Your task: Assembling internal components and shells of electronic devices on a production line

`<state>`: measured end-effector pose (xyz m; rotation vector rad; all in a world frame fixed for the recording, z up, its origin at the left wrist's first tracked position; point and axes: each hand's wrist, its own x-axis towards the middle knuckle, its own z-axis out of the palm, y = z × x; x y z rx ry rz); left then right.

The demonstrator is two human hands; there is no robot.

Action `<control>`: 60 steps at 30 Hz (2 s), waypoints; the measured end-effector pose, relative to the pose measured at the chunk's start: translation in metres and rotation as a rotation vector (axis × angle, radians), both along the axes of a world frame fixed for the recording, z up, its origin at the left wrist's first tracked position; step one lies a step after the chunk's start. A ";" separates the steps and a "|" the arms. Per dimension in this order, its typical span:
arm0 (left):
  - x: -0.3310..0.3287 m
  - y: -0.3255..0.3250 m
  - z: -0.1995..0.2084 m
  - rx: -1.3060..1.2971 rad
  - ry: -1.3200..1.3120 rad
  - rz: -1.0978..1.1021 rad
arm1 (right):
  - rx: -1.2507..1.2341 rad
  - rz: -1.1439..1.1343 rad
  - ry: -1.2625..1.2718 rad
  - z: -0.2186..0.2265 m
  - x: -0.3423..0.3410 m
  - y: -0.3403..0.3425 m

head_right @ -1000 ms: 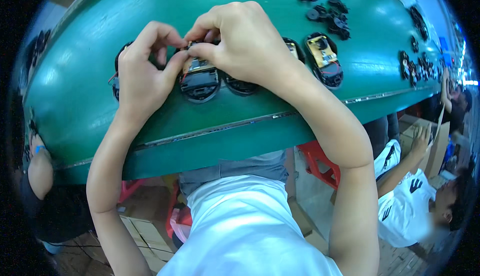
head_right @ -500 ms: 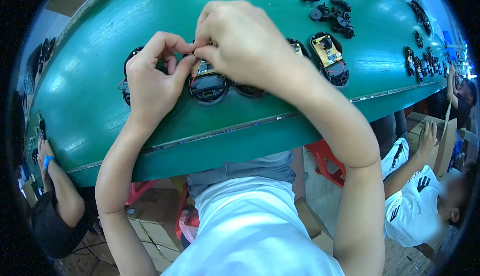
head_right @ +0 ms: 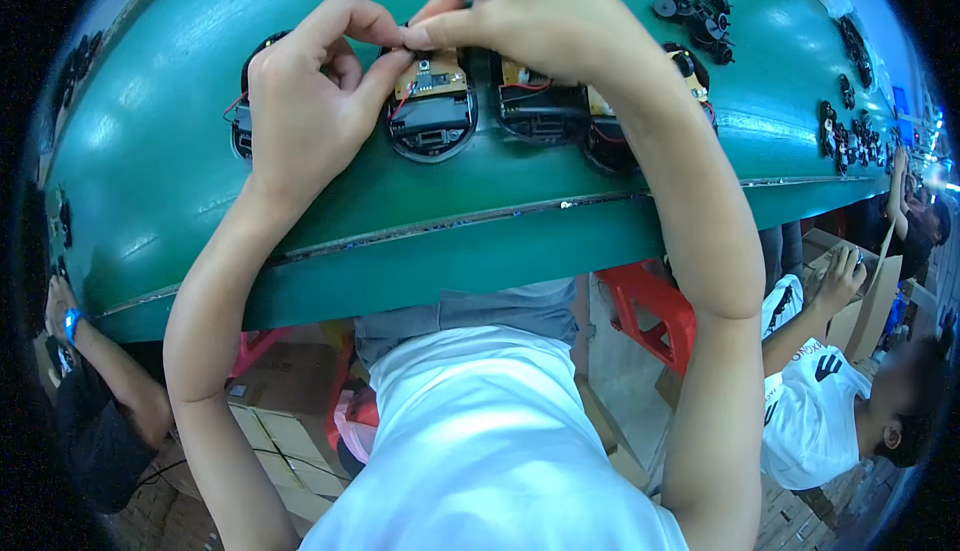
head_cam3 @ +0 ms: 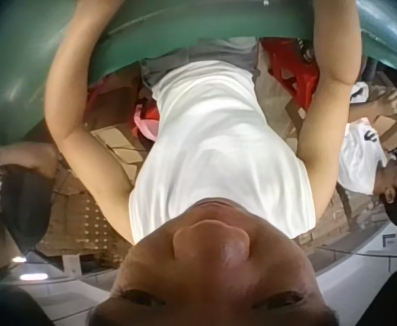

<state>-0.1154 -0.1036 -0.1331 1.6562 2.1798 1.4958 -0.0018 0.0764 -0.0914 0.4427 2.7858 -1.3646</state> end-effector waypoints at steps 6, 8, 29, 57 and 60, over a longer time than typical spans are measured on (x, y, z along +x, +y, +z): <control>0.002 -0.002 -0.001 -0.025 0.014 0.037 | 0.288 -0.032 0.241 0.010 0.007 -0.029; 0.001 -0.004 -0.001 -0.077 0.034 0.028 | 0.272 -0.072 0.263 0.006 0.012 -0.032; -0.048 -0.032 0.034 -0.425 -0.211 0.085 | 0.653 -0.396 -0.041 0.001 0.062 0.111; -0.030 -0.015 -0.004 -0.082 -0.196 -0.056 | 0.073 -0.082 0.482 -0.010 -0.013 -0.048; -0.027 -0.010 -0.006 -0.055 -0.301 -0.016 | 0.195 -0.080 0.429 -0.011 -0.013 -0.046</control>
